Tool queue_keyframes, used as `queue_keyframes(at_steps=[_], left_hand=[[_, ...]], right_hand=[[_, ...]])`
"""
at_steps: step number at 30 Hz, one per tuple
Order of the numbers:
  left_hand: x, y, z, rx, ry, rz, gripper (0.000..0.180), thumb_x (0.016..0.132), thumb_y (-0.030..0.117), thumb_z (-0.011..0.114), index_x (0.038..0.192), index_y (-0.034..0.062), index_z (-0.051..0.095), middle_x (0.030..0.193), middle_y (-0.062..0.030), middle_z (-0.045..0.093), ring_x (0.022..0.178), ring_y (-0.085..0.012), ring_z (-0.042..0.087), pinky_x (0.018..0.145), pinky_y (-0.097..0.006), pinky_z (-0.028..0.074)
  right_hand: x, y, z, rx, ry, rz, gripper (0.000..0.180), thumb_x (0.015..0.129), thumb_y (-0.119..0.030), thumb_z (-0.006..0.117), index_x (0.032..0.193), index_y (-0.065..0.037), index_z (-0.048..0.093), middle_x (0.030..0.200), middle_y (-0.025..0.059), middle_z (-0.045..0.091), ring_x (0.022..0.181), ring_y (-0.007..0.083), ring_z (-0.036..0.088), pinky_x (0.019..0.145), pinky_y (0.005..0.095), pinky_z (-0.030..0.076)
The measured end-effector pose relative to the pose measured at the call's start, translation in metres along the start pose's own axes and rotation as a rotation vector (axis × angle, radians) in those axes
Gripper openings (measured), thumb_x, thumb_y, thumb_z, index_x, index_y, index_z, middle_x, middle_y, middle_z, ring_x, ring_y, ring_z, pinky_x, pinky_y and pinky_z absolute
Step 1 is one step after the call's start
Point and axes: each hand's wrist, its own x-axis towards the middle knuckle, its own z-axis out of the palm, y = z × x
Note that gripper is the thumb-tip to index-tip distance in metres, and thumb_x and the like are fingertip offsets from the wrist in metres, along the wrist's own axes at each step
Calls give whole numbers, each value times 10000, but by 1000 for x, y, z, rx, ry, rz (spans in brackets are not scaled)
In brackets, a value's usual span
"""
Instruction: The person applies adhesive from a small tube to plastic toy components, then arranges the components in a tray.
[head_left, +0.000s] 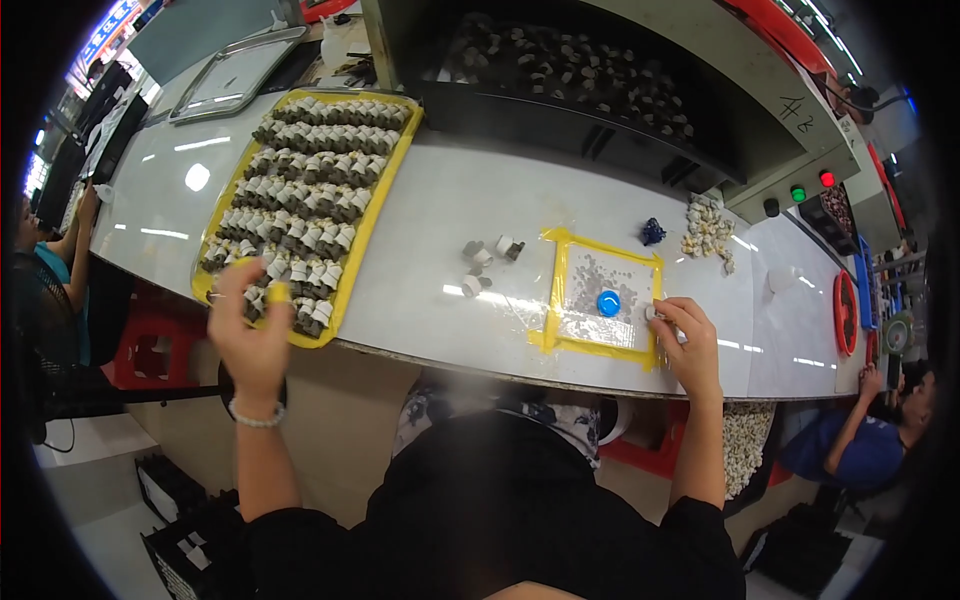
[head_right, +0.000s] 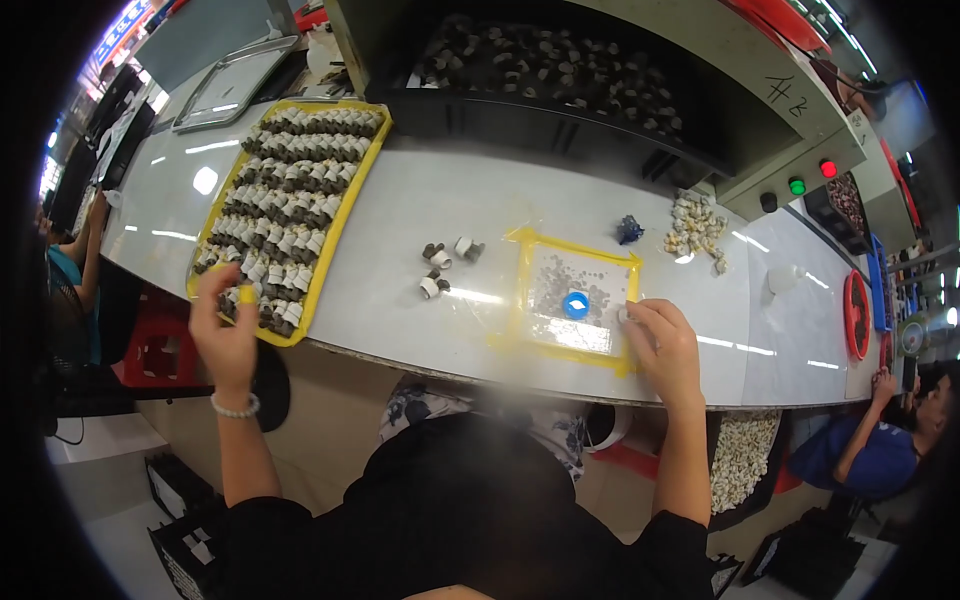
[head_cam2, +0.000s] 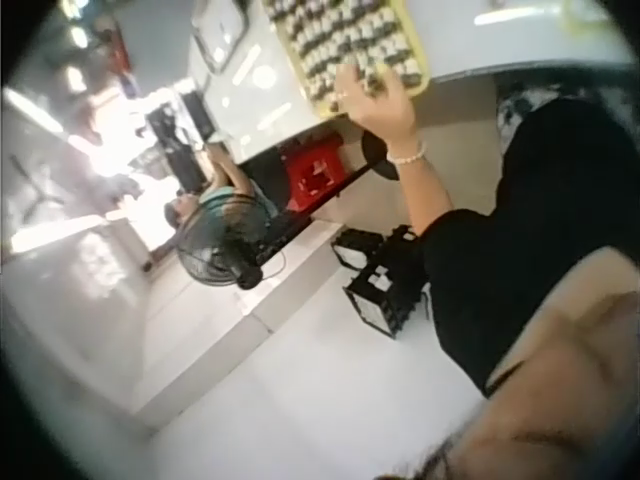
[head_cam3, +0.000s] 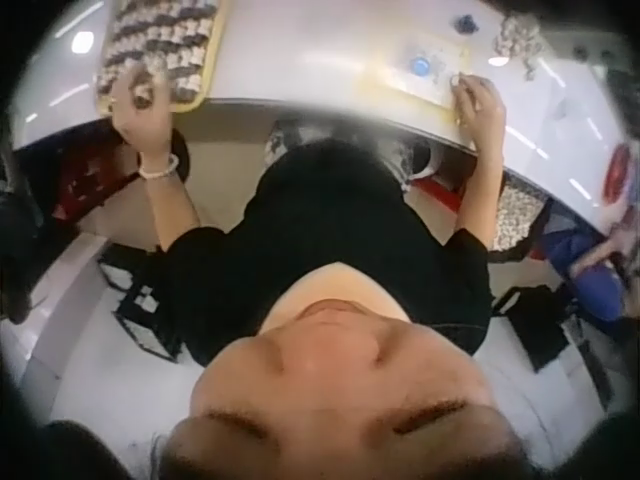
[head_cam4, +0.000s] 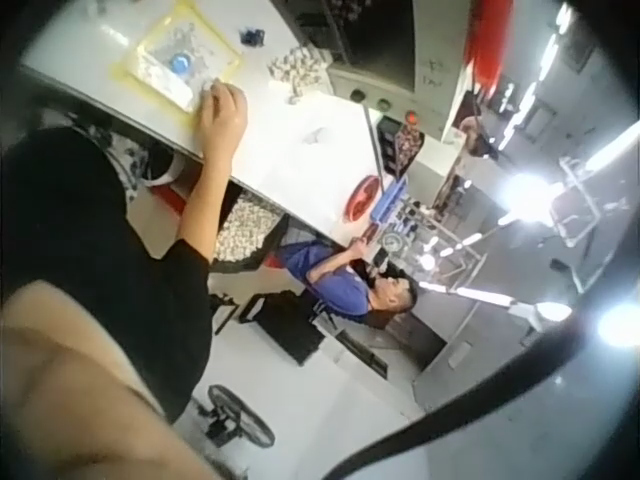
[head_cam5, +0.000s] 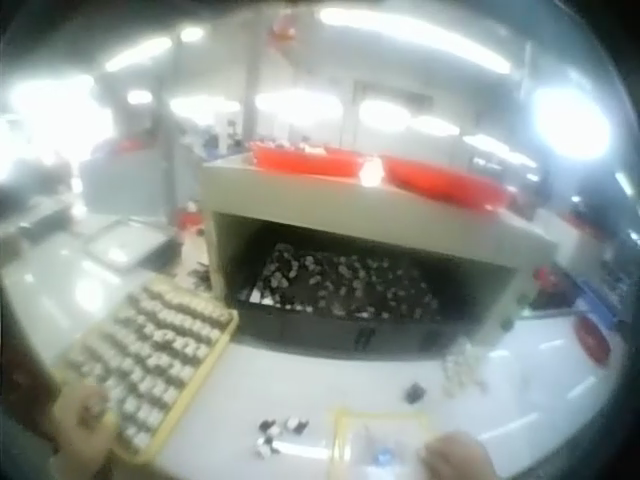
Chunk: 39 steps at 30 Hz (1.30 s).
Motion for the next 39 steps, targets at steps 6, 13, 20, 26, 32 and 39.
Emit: queue_keyframes(at_steps=[6, 13, 20, 26, 32, 39], left_hand=[[-6, 61, 93, -303, -585, 416, 380, 686, -91, 574, 1055, 0, 596, 1058, -134, 566, 970, -300, 546, 826, -357, 463], [-5, 65, 120, -382, -700, 311, 318, 703, -54, 607, 1016, 1, 612, 913, -122, 535, 892, -280, 547, 757, -355, 479], [-12, 80, 123, -583, -644, 265, 296, 710, -38, 624, 1003, 4, 613, 965, -107, 570, 897, -227, 559, 755, -296, 479], [-37, 96, 127, -1315, -858, -491, 278, 774, -68, 592, 1045, -3, 589, 993, -46, 576, 982, -120, 536, 821, -265, 468], [-41, 120, 140, -1445, -783, -495, 285, 841, -31, 585, 1124, -32, 550, 974, -32, 561, 909, -115, 559, 874, -265, 449], [-57, 124, 158, -1559, -816, -720, 311, 884, 33, 568, 1189, -9, 529, 1028, -79, 602, 953, -135, 578, 858, -292, 469]], right_hand=[[7, -9, -1, 27, -54, 84, 205, 755, -35, 662, 955, 9, 648, 888, 104, 610, 742, 207, 613, 666, 282, 495], [22, -20, 12, 168, -84, -49, 201, 754, -31, 670, 953, -2, 663, 864, 85, 597, 695, 171, 594, 632, 260, 490], [40, -33, 12, -34, -145, -284, 178, 739, -55, 677, 913, -14, 680, 825, 87, 601, 673, 216, 595, 610, 290, 495], [43, -36, 9, -117, -199, -277, 177, 734, -52, 672, 908, -15, 681, 819, 95, 602, 673, 226, 592, 604, 298, 495], [34, -26, 15, 183, -101, -104, 192, 753, -43, 671, 943, -11, 671, 834, 80, 610, 708, 171, 601, 632, 273, 488], [25, -25, 20, 527, -105, 89, 214, 818, -20, 629, 1026, 27, 633, 955, 88, 604, 862, 143, 586, 744, 255, 482]])
